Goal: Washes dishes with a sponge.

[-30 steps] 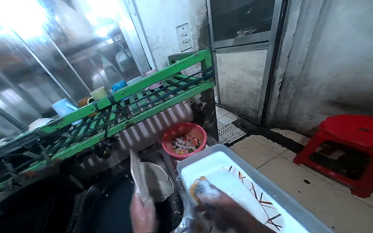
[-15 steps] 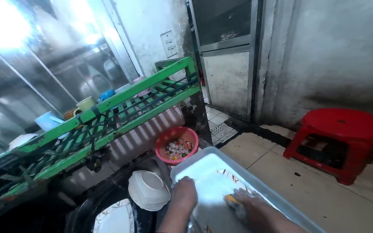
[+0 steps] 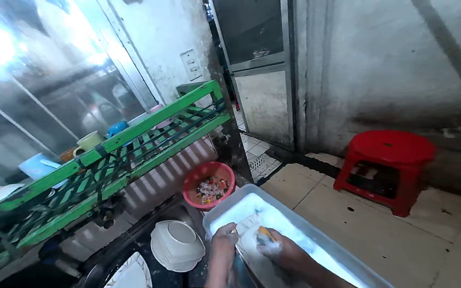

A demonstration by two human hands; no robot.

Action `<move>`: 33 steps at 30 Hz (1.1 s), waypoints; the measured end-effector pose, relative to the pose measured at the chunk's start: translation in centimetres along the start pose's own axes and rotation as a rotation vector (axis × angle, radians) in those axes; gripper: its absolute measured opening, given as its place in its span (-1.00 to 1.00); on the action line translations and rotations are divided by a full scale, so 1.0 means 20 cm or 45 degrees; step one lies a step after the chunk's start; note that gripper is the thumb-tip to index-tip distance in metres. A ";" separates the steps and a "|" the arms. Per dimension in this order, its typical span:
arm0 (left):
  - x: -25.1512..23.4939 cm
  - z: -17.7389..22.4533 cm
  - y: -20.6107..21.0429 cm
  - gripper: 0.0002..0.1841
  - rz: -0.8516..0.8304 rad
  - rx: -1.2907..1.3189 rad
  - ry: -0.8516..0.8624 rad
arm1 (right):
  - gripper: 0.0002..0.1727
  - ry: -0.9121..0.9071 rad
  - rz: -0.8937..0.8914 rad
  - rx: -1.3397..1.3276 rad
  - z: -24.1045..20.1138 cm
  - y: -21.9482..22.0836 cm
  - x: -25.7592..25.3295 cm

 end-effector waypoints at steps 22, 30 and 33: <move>0.28 -0.03 0.18 -0.29 -0.112 0.280 0.203 | -0.20 -0.146 0.242 0.111 -0.05 0.01 -0.13; 0.39 0.16 0.00 -0.10 0.042 0.185 0.433 | -0.08 -0.478 0.304 -0.307 -0.28 0.19 -0.04; 0.50 0.23 -0.06 -0.04 0.071 0.161 0.582 | -0.26 -0.387 0.449 -0.314 -0.26 0.01 -0.15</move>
Point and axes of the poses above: each hand's wrist, its own x-axis away from the middle knuckle, its own y-axis out of the palm, z = x × y, the point moved 9 cm from there along -x, towards the middle knuckle, and after that the axes turned 12 degrees about -x, right-handed, at the moved point
